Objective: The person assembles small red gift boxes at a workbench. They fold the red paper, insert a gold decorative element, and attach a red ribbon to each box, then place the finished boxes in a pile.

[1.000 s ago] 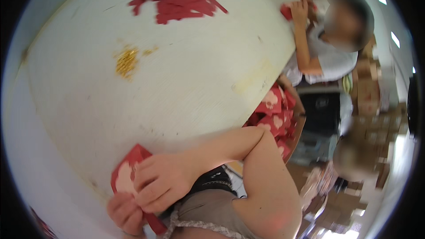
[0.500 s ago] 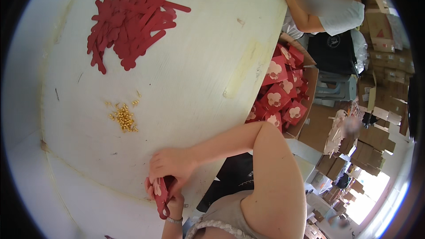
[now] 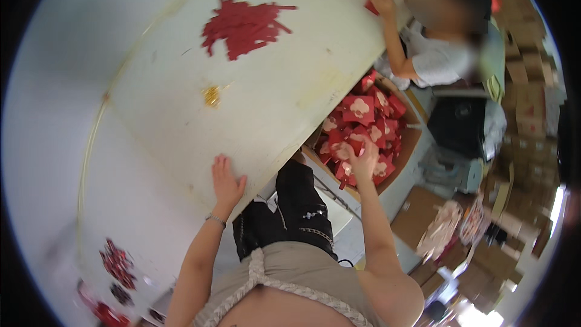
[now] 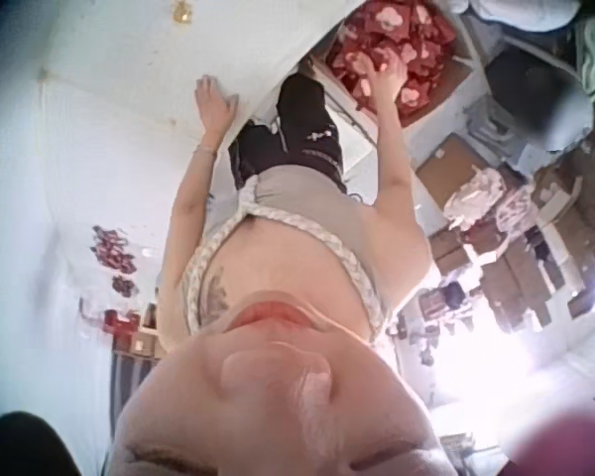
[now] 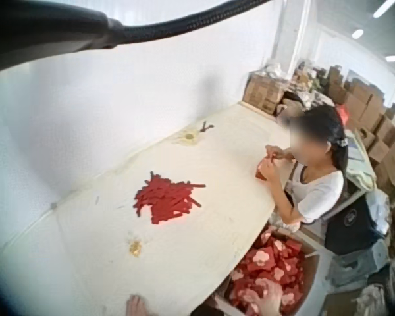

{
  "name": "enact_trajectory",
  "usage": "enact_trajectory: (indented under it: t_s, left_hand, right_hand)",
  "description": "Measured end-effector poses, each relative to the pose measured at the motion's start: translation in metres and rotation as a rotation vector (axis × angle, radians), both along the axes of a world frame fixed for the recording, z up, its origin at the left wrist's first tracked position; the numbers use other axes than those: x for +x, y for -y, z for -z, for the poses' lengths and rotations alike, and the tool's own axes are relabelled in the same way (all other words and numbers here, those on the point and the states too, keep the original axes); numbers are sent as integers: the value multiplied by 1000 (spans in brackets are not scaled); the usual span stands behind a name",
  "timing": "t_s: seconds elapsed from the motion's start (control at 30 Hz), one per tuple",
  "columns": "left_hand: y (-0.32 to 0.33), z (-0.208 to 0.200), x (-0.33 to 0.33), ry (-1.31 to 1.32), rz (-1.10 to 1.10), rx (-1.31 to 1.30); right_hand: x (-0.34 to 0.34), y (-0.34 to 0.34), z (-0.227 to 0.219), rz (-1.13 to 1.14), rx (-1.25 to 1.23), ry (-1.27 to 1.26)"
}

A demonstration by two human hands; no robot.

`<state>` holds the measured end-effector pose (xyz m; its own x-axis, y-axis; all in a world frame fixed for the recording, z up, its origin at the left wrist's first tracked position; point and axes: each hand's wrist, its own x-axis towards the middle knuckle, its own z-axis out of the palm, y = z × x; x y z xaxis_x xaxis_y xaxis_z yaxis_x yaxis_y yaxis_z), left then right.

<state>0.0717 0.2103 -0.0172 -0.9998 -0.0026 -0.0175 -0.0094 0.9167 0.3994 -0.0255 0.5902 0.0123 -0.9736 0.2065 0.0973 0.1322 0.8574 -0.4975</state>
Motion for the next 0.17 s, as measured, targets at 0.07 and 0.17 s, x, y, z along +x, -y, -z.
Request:
enact_trajectory:
  t_s: [0.07,0.17]
  left_hand:
    - [-14,-12,35,81,-14,62]
    - [-27,-8,66,181,-124,211]
  right_hand:
    - [1,-33,22,88,387,-4]
    - [-49,-17,-56,-125,-63,-312]
